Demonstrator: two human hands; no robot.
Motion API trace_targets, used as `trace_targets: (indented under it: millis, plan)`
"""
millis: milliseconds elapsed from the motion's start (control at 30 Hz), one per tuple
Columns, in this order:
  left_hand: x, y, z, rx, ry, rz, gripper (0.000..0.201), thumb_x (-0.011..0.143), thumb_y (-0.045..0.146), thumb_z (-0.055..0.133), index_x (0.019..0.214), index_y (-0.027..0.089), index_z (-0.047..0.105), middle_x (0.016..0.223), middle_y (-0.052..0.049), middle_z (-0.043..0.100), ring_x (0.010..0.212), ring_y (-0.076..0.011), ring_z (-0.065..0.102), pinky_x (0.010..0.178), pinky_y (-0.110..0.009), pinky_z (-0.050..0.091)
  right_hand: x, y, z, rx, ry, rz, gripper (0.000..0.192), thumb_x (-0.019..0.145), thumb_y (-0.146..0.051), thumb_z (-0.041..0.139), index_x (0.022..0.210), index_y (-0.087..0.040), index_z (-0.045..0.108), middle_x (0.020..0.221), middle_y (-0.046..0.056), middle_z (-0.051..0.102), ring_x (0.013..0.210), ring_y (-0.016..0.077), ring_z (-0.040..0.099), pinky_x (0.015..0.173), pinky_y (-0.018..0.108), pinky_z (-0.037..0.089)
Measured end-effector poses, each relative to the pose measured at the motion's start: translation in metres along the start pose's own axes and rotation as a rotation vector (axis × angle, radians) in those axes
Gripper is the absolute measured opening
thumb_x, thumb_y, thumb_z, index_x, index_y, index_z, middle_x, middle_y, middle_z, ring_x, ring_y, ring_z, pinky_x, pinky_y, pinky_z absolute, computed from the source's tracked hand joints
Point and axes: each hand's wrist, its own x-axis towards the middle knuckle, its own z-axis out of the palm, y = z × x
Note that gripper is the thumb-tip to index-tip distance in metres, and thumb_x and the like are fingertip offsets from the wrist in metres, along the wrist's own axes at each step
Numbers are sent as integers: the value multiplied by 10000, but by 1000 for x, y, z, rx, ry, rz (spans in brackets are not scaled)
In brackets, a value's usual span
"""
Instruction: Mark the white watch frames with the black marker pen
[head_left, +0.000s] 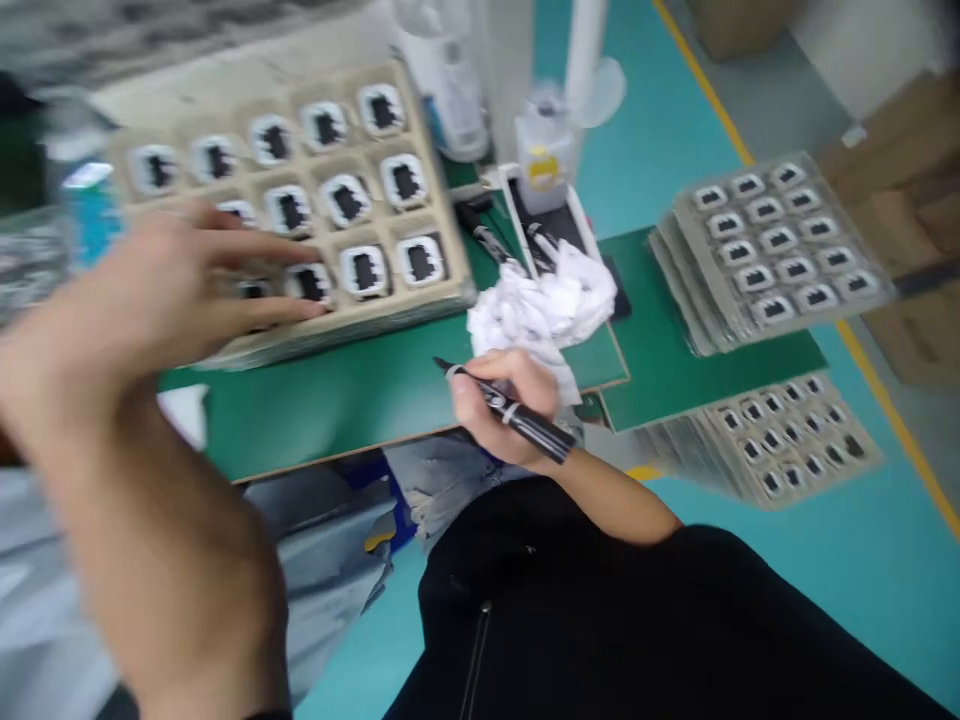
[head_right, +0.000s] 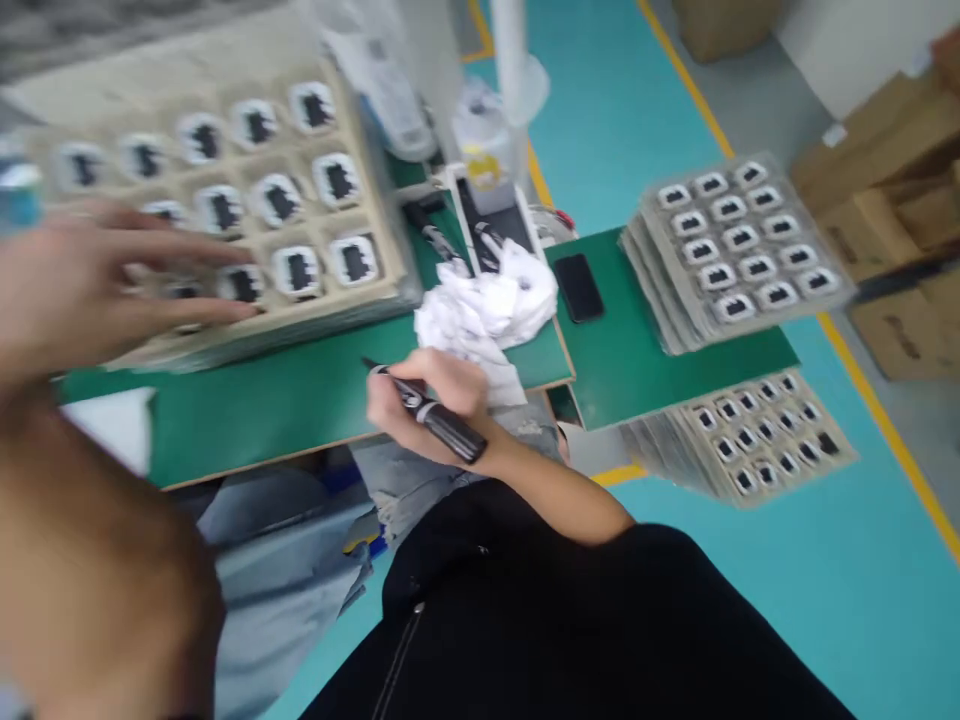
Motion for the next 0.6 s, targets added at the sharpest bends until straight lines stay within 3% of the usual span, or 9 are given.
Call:
trace_targets:
  millis: [33,133,200,300,433,500,600]
  plan:
    - [1,10,-1,49,-106,-2,731,367,580,1241,878,169,920,773,38,605,1008,-313,757,1299,-941,419,1,0,-2,25,-2,-4,98,1123,-290,754,1063,-272,679,865,-25,790,725,156,776,688,273,636]
    - [2,24,-6,29,-89,111,631,530,496,1218,910,127,875,987,-44,739,1230,-367,750,1381,-876,377,4,3,-6,-1,-15,5,73,1105,-280,784,1071,-265,721,898,3,818,735,180,803,674,291,664]
    - [-7,23,-9,47,-53,196,562,639,406,1173,1041,136,888,1187,-93,824,1322,-371,743,1405,-762,443,5,7,-6,14,24,-13,78,1093,-291,804,1070,-262,736,894,11,818,726,199,809,657,310,680]
    - [-44,28,-3,-81,87,242,503,842,358,1041,1267,150,871,1264,-89,871,1244,-302,808,1282,-563,632,3,12,-5,58,46,-37,91,1074,-246,823,1105,-263,740,904,16,821,750,232,824,695,368,718]
    - [-105,51,43,-552,295,242,500,983,414,940,1425,222,810,1420,-123,806,1086,-258,887,919,-384,782,-1,16,-7,138,68,-21,138,1062,-225,842,1157,-259,747,860,14,789,742,261,810,732,444,739]
    - [-129,64,74,-738,324,174,484,999,414,947,1430,251,798,1481,-127,745,971,-208,891,797,-318,781,-1,16,-7,211,62,24,109,1075,-244,833,1131,-252,740,841,12,768,744,267,805,759,479,753]
    - [-151,80,110,-872,249,13,544,973,428,995,1439,242,786,1457,-129,749,993,-195,894,876,-305,794,2,14,-5,290,26,94,93,1095,-254,822,1116,-258,731,845,-8,757,744,257,803,862,548,790]
